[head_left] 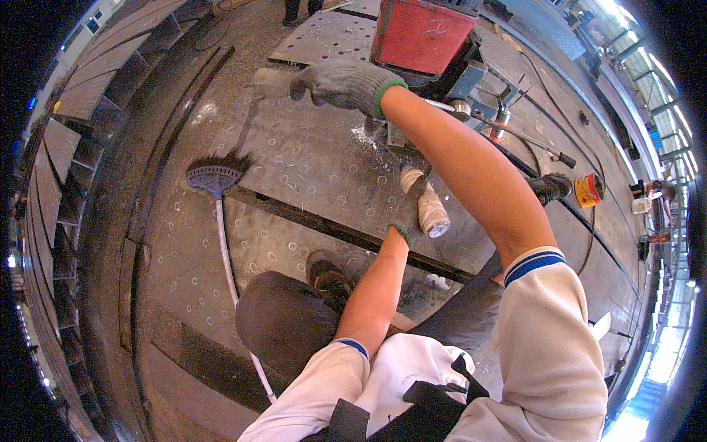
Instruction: The person sits on the floor and operates a red drill press to drill holes into a metal sheet. They repeatedly lower the drill, retract it, and adjust the sheet's position while wearing gloves.
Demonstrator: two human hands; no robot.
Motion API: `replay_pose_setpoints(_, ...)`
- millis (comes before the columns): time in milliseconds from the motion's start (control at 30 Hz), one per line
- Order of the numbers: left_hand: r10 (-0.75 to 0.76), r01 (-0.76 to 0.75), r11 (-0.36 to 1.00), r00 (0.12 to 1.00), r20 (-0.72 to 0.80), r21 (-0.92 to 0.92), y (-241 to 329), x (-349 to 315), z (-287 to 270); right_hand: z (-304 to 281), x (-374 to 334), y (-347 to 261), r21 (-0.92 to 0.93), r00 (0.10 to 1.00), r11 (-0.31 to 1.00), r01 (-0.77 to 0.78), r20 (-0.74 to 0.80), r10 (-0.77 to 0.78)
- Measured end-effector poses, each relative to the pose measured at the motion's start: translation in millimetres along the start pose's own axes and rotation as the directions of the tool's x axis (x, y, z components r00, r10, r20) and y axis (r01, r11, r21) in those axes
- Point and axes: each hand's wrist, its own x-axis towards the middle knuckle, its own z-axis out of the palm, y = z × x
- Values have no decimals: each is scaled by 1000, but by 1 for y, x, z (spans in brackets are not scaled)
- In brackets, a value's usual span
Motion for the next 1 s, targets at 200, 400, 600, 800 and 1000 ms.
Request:
replay_pose_setpoints(200,-14,17,999,995,-103,29,10,-15,-3,-12,12,-17,5,999,999,-40,0,40)
replay_pose_setpoints(400,106,-92,979,992,-71,184,5,-31,30,-2,-6,7,-2,988,994,109,-105,-109)
replay_pose_setpoints(600,325,-327,878,943,66,348,16,-35,41,2,5,11,-114,991,987,115,-61,-122)
replay_pose_setpoints(800,73,-53,982,992,-104,183,15,-29,28,-3,7,-1,-39,982,988,152,-110,-155)
replay_pose_setpoints(1000,56,-48,995,994,-94,82,14,-26,10,-8,13,-21,-56,999,998,-40,30,42)
